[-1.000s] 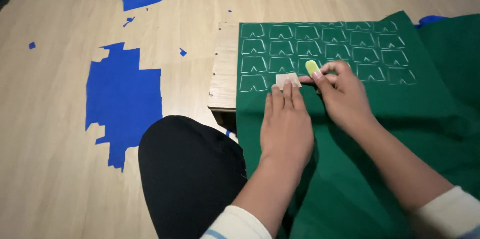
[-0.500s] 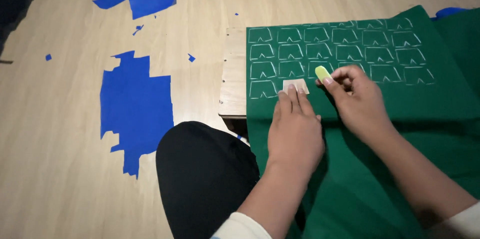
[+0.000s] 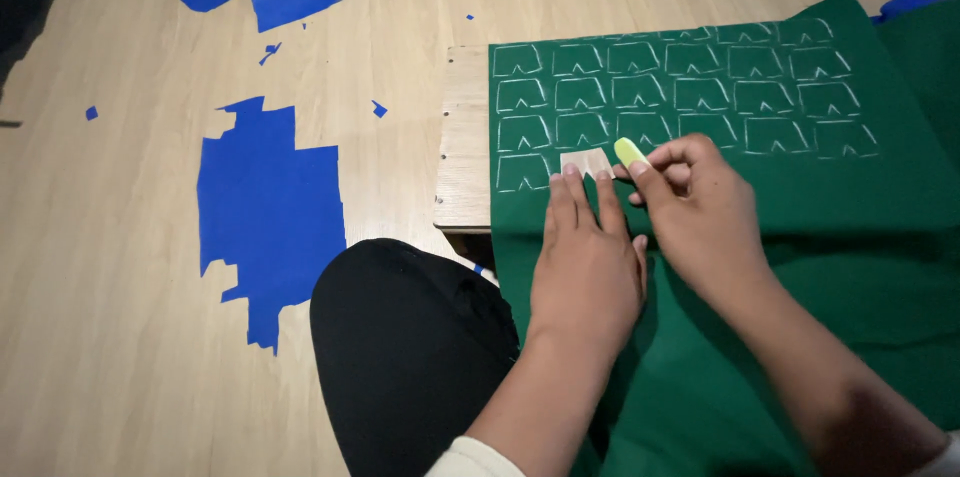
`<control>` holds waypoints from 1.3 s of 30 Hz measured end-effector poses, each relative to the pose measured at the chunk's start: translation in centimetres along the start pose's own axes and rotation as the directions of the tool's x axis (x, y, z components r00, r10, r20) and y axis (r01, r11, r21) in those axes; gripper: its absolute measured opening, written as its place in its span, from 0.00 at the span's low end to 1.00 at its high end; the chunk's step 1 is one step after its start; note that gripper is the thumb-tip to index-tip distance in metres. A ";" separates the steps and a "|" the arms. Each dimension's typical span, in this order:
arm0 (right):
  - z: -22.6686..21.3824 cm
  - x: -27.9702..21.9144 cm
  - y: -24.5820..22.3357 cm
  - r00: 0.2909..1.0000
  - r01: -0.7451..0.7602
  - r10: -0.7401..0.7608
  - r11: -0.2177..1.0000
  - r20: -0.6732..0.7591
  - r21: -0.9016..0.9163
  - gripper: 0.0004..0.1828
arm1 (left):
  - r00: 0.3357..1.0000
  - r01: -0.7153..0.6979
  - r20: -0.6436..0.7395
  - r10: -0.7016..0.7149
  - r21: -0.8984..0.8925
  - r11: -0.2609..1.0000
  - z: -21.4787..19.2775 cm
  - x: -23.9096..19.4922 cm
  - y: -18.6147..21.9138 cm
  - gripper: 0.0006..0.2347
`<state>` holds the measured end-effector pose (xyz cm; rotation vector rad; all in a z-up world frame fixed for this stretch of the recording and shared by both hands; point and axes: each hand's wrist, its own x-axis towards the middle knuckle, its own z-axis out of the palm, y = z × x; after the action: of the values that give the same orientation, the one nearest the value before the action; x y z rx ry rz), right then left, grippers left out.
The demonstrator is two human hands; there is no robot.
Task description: Using a small template and tailor's chalk to mark a grid of patterns onto green fabric.
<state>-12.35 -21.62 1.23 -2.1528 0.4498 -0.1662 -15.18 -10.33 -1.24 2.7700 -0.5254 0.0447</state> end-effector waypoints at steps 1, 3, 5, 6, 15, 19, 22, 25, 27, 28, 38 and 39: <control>-0.1 -0.2 -0.3 1.000 -0.001 0.001 1.000 0.001 0.000 0.06 | 1.000 0.000 0.001 0.000 0.000 1.000 0.1 0.0 0.0 0.32; -0.3 -0.5 -0.8 1.000 -0.005 0.005 1.000 0.001 0.014 0.06 | 1.000 -0.010 -0.006 0.010 0.006 1.000 0.1 0.0 -0.1 0.32; -0.4 -0.3 -0.2 1.000 0.013 -0.012 0.997 -0.010 0.080 0.06 | 1.000 -0.017 0.003 0.017 0.021 1.000 0.2 0.0 -0.1 0.32; -0.4 -0.2 0.1 0.999 0.031 -0.028 0.989 -0.020 0.145 0.06 | 1.000 -0.022 0.013 0.022 0.036 0.999 0.3 0.0 -0.2 0.32; -0.2 1.0 0.8 0.999 -0.015 0.009 0.988 -0.040 -0.154 0.07 | 0.994 -0.100 0.053 0.094 0.117 0.988 0.5 1.1 -1.0 0.31; 0.1 1.1 1.2 0.999 0.004 -0.013 0.983 -0.046 -0.181 0.06 | 0.992 -0.103 0.081 0.092 0.137 0.985 0.5 1.2 -1.2 0.34; 0.1 1.2 1.3 0.998 0.030 -0.042 0.977 -0.054 -0.211 0.07 | 0.994 -0.105 0.025 0.102 0.178 0.979 0.8 1.5 -1.3 0.28; 0.0 1.0 1.0 0.998 0.038 -0.047 0.981 -0.043 -0.190 0.07 | 0.993 -0.117 0.005 0.118 0.194 0.974 0.5 1.3 -1.5 0.29; -0.2 0.8 0.7 0.999 0.043 -0.048 0.980 -0.022 -0.194 0.06 | 0.992 -0.125 -0.005 0.128 0.193 0.973 0.0 1.1 -1.6 0.28; -0.2 0.8 0.6 0.999 0.045 -0.050 0.980 -0.021 -0.194 0.06 | 0.992 -0.123 -0.006 0.126 0.194 0.973 -0.1 1.2 -1.7 0.28; -0.2 0.2 1.6 0.998 0.023 -0.032 0.984 -0.048 -0.174 0.06 | 0.993 -0.116 0.044 0.112 0.100 0.988 -0.5 1.3 -2.1 0.38; -0.3 0.3 1.8 0.998 0.014 -0.022 0.986 -0.051 -0.169 0.06 | 0.991 -0.125 0.062 0.119 0.115 0.985 -0.9 1.2 -2.1 0.42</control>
<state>-12.59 -22.88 -0.07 -2.3231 0.4900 -0.2021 -13.25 -8.63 -0.93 2.8571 -0.7288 0.0292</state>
